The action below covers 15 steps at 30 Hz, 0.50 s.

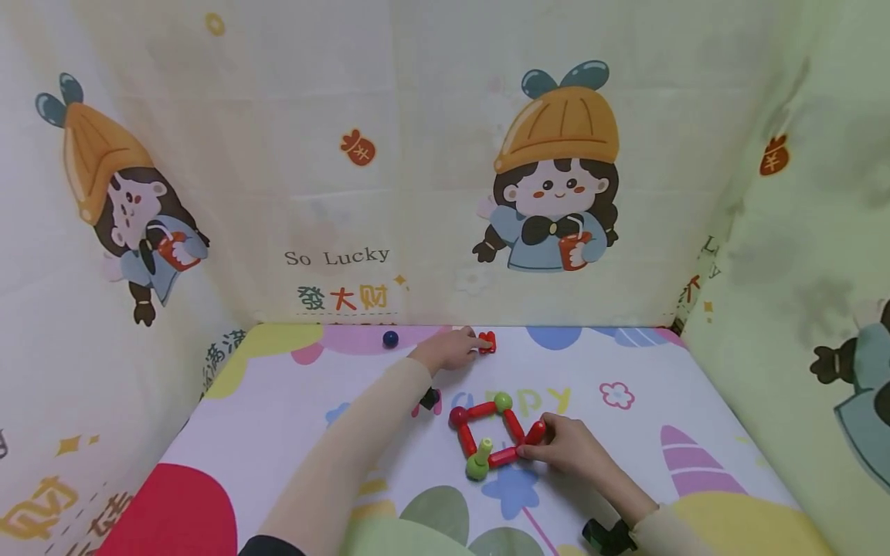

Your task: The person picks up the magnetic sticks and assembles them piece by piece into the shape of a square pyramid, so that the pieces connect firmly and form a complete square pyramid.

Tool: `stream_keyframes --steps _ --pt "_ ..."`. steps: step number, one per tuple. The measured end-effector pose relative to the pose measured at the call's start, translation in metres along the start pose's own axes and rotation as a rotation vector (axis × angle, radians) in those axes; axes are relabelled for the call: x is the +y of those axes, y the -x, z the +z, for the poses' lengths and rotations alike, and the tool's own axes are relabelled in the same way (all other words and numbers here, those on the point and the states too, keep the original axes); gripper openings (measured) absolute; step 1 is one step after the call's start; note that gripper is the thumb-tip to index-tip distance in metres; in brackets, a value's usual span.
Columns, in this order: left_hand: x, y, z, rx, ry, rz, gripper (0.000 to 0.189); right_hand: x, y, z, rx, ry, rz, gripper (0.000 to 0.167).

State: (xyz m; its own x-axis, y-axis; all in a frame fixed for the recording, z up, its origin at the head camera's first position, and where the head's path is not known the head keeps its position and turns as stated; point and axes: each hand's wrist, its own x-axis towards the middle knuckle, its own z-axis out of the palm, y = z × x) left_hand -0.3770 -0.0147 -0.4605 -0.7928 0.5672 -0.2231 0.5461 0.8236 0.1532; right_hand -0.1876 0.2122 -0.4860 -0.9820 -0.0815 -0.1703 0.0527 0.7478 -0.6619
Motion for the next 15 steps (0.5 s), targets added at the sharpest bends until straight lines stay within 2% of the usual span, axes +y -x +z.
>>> stream_keyframes --steps 9,12,15 --pt "0.003 -0.003 0.001 0.063 -0.024 0.030 0.040 -0.013 0.005 0.023 -0.020 -0.039 -0.063 0.042" --pt "0.003 -0.002 0.003 0.083 -0.033 0.013 0.036 -0.016 0.005 0.026 -0.022 -0.053 -0.075 0.042" --pt "0.003 -0.002 0.005 0.097 -0.085 -0.020 0.037 -0.018 0.004 0.027 -0.026 -0.059 -0.077 0.041"
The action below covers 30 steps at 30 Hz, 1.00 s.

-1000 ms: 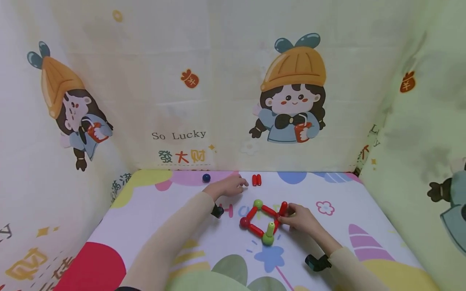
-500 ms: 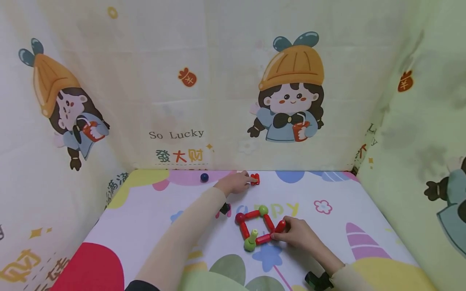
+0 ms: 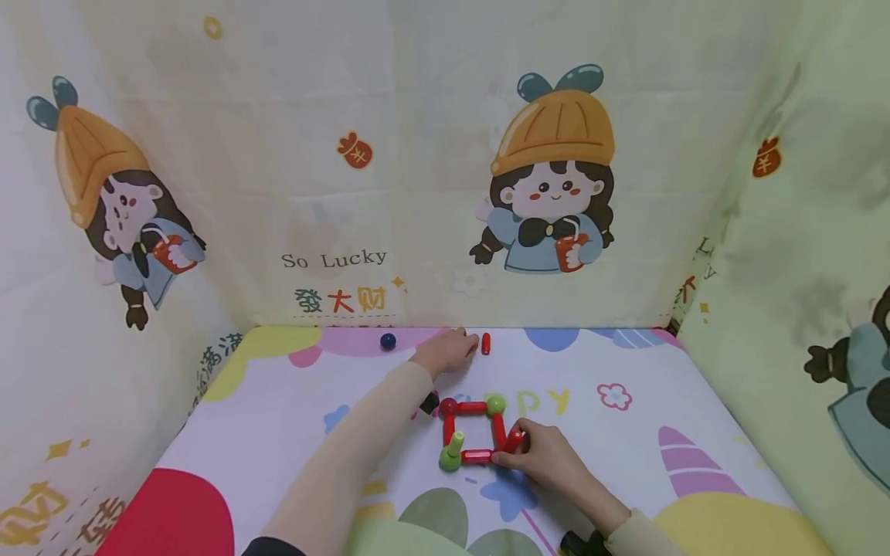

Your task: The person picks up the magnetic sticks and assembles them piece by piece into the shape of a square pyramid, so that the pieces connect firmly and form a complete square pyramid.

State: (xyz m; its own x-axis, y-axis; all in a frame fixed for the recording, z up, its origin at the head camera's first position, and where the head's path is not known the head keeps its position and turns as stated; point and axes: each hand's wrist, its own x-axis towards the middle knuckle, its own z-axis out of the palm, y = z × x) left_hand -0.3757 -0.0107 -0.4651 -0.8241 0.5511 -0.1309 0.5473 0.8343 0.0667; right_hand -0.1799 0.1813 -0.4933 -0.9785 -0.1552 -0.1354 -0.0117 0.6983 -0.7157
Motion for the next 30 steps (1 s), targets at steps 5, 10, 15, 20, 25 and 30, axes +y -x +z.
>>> stream_keyframes --steps 5,10,15,20,25,30 --pt "-0.003 0.001 0.002 0.025 -0.053 -0.084 0.038 -0.002 -0.003 0.000 0.004 0.008 -0.002 0.040" --pt "-0.011 0.003 0.001 0.035 0.022 -0.162 0.037 -0.002 -0.004 0.001 0.010 0.011 -0.019 0.039" --pt "-0.023 0.011 0.003 0.085 0.257 -0.159 0.024 -0.002 -0.004 0.002 0.030 0.025 -0.029 0.039" --pt "-0.033 0.024 0.007 0.091 0.447 -0.166 0.030 -0.002 -0.004 0.003 0.031 0.018 -0.026 0.039" --pt "-0.040 0.043 0.009 0.109 0.638 -0.144 0.026 -0.002 -0.005 0.005 0.012 0.000 -0.007 0.041" --pt "-0.046 0.061 0.012 0.161 0.768 -0.064 0.022 -0.001 -0.006 0.007 0.008 -0.009 -0.010 0.041"
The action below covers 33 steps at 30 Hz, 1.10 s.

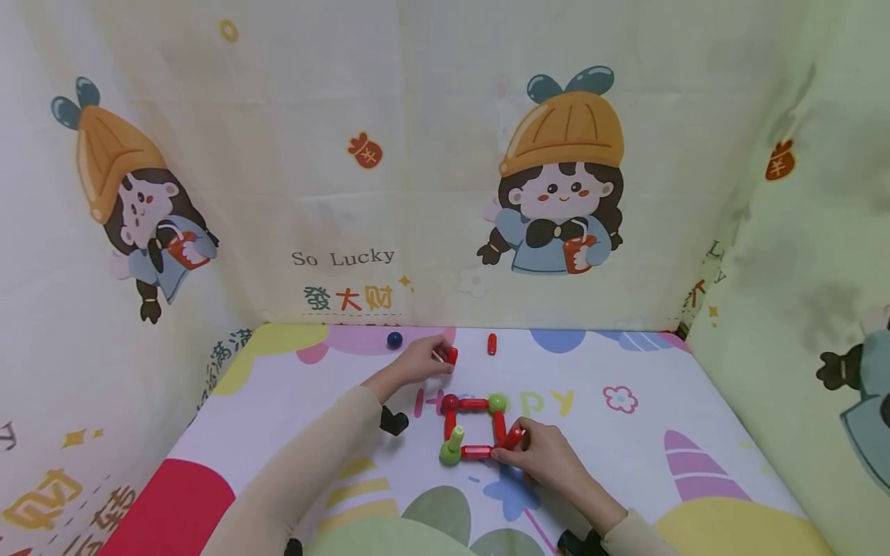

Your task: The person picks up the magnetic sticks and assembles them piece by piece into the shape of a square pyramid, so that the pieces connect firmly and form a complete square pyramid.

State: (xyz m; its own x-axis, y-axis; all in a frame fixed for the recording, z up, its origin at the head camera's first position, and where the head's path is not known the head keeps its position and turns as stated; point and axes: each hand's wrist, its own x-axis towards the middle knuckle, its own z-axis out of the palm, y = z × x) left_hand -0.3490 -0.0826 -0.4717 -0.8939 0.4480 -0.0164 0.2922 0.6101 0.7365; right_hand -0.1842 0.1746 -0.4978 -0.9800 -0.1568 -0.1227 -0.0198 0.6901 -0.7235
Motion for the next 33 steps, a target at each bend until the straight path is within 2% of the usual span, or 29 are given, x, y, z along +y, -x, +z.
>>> stream_keyframes --steps 7,15,22,27,33 --pt "-0.003 0.023 -0.001 0.013 0.115 0.050 0.024 0.000 -0.001 0.001 0.013 0.010 0.002 0.040" --pt "-0.007 0.043 0.016 -0.035 0.148 0.091 0.029 -0.001 -0.003 0.002 0.029 0.041 0.002 0.040" --pt "-0.015 0.049 0.023 -0.090 0.146 0.059 0.030 -0.003 -0.002 -0.004 -0.019 0.033 0.004 0.042" --pt "-0.018 0.049 0.021 -0.105 0.151 0.058 0.028 -0.002 0.000 -0.014 -0.082 -0.016 -0.037 0.038" --pt "-0.020 0.049 0.021 -0.142 0.168 0.035 0.026 -0.004 0.004 -0.028 -0.105 -0.082 -0.108 0.032"
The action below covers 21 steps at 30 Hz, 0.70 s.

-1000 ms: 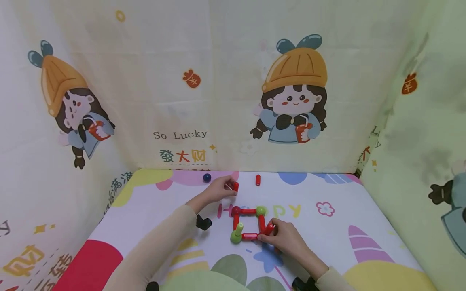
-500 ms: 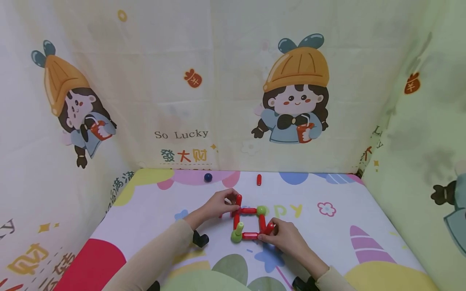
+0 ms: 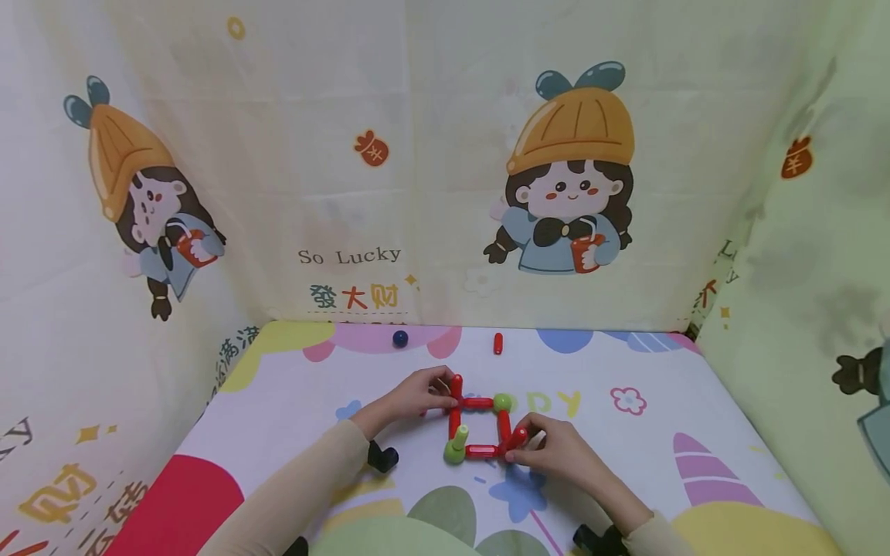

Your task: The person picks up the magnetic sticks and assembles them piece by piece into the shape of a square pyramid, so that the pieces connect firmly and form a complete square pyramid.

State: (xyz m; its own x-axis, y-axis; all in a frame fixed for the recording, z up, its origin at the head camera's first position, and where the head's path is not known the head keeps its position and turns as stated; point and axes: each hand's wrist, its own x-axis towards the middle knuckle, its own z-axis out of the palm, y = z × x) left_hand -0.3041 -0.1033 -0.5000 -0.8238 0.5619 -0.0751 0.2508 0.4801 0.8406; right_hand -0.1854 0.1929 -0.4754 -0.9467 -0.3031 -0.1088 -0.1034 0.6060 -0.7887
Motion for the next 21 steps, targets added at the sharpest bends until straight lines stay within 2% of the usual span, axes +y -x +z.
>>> stream_keyframes --steps 4,8,16,21 --pt "0.001 0.001 -0.001 -0.033 -0.012 -0.025 0.027 0.001 0.001 -0.014 -0.029 0.007 -0.080 0.021" --pt "0.000 0.000 -0.002 -0.053 -0.023 -0.030 0.029 0.004 -0.004 -0.026 0.003 0.042 -0.092 0.018" --pt "-0.001 -0.004 -0.004 -0.096 -0.024 -0.027 0.029 0.015 -0.031 -0.038 0.112 0.092 0.069 0.014" --pt "0.000 -0.005 -0.007 -0.107 -0.037 -0.032 0.029 0.026 -0.052 -0.042 0.168 0.113 0.113 0.014"
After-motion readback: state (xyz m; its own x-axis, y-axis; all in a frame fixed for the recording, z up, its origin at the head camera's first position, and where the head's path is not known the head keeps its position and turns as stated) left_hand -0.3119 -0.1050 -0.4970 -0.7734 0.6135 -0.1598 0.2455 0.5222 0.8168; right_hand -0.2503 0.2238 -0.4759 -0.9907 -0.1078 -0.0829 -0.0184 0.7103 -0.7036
